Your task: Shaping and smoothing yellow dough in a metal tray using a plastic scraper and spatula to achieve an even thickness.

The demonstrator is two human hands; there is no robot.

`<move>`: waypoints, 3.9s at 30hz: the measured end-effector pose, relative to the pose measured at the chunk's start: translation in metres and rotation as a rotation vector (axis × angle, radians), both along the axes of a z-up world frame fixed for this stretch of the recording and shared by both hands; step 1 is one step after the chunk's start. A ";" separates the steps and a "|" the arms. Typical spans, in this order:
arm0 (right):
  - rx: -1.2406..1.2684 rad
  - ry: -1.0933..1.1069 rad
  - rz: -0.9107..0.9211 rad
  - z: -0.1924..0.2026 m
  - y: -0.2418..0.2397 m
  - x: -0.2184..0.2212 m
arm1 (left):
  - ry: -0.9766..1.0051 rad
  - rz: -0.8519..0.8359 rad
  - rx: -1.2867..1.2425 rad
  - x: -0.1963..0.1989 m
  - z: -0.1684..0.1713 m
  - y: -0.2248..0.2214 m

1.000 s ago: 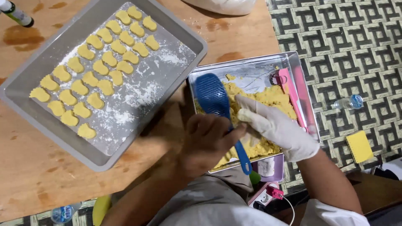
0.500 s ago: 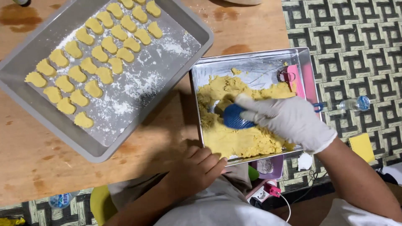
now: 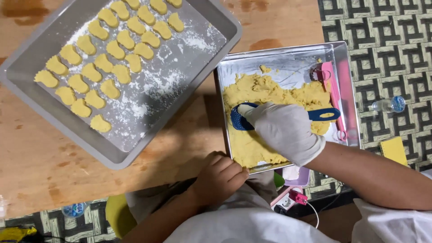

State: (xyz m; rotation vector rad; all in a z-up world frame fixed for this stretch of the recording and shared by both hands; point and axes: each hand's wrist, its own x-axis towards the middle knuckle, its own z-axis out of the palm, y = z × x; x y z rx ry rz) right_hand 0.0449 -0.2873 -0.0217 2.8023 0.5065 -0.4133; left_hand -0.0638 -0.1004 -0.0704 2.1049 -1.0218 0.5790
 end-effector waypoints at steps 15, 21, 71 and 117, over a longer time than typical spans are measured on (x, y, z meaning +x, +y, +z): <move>0.272 0.530 -0.822 0.127 -0.005 0.042 | 0.075 0.030 -0.065 0.008 0.014 0.009; -0.073 0.410 -0.466 0.066 -0.004 0.057 | 0.080 0.035 -0.085 0.019 0.025 -0.016; -1.487 1.186 -0.178 -0.343 -0.128 -0.057 | 0.359 0.095 -0.010 0.024 0.015 0.028; -0.277 -0.189 0.172 -0.256 -0.229 -0.114 | 0.386 0.132 0.019 0.022 0.007 0.040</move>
